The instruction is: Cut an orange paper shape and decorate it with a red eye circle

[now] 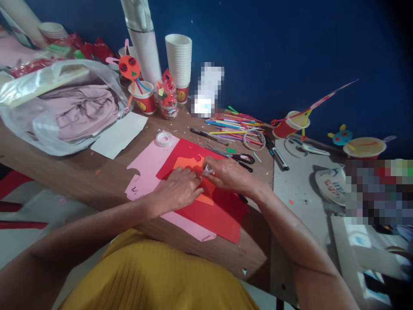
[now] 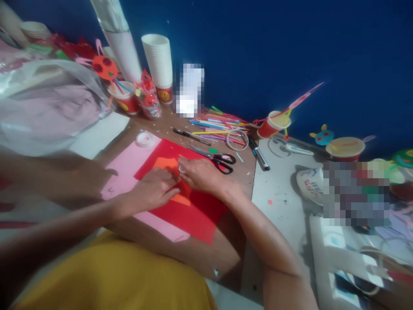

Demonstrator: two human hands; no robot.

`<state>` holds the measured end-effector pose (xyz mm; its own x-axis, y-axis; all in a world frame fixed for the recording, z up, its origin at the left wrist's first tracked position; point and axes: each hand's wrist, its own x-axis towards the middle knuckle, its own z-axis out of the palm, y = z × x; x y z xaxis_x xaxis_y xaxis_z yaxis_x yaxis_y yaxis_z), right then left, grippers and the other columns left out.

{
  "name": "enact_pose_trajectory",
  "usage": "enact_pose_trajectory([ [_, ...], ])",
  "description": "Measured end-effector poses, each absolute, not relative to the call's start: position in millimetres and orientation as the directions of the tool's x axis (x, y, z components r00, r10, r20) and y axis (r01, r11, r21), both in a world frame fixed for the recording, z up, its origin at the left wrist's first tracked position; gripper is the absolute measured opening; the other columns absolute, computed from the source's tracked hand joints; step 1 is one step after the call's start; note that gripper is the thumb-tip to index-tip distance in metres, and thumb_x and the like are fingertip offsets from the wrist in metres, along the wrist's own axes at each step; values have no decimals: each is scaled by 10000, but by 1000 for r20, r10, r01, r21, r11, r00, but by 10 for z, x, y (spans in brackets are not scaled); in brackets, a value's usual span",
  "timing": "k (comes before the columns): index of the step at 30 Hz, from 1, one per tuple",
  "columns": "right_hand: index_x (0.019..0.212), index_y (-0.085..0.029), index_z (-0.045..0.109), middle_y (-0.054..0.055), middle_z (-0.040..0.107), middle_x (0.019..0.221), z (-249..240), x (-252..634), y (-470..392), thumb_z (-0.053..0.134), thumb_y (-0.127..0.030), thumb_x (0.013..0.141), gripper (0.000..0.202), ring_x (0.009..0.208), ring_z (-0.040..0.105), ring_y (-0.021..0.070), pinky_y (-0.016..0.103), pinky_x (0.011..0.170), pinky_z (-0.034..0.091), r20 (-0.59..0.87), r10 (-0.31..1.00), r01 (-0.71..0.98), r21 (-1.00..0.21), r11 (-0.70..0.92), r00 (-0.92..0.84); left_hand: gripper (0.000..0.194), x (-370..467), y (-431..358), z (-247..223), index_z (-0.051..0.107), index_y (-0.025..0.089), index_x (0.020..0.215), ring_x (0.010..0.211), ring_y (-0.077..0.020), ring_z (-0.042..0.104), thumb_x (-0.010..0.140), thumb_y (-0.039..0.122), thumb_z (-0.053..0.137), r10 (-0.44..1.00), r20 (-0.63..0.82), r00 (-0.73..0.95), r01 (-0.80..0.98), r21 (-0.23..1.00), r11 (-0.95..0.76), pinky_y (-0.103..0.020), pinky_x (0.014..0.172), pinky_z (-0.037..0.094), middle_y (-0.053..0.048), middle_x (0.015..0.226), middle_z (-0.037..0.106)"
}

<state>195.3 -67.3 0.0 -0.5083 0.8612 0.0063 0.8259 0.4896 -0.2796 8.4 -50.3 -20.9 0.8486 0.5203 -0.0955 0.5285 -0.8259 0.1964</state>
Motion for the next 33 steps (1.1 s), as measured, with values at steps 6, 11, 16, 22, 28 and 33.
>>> enact_pose_trajectory([
  [6,988,-163,549,68,685,819,192,2052,-686,499,-209,873,134,717,620,206,264,596,332,17,908,867,-290,405,-418,322,63,-495,-224,606,128,1008,884,-260,577,947,347,377,508,-82,858,511,240,-825,-406,798,383,-100,927,644],
  [11,1010,-175,574,55,686,824,262,2085,-673,502,-227,875,162,678,606,187,271,626,376,61,939,867,-368,337,-339,349,59,-484,-233,625,133,978,863,-254,580,954,352,355,518,-52,854,512,260,-819,-398,781,396,-100,899,640],
  [16,962,-200,620,52,661,976,193,2161,-604,565,-271,855,140,885,600,186,275,752,420,262,916,740,-542,400,-303,298,51,-402,-253,657,167,946,864,-221,604,950,282,382,523,-40,851,501,356,-789,-359,776,427,-73,914,660],
  [22,913,-199,608,-16,597,732,95,2286,-494,579,-334,822,165,585,507,120,236,546,375,250,968,641,-742,196,-7,240,44,-212,-143,652,176,917,835,-184,625,910,204,413,591,45,805,496,495,-713,-299,736,466,-62,925,677],
  [28,925,-196,575,-2,613,829,-57,2401,-403,600,-276,772,175,643,529,128,240,588,390,178,984,611,-779,144,-5,176,4,-87,-49,636,180,915,771,-161,625,872,229,473,692,9,722,570,561,-601,-270,688,477,-38,906,675],
  [33,912,-196,544,1,620,844,-140,2411,-361,598,-245,755,173,673,539,138,244,618,390,152,988,689,-718,98,18,181,69,-89,-105,652,163,938,889,-209,606,867,269,524,614,-50,788,580,397,-711,-309,755,463,-70,995,652],
])
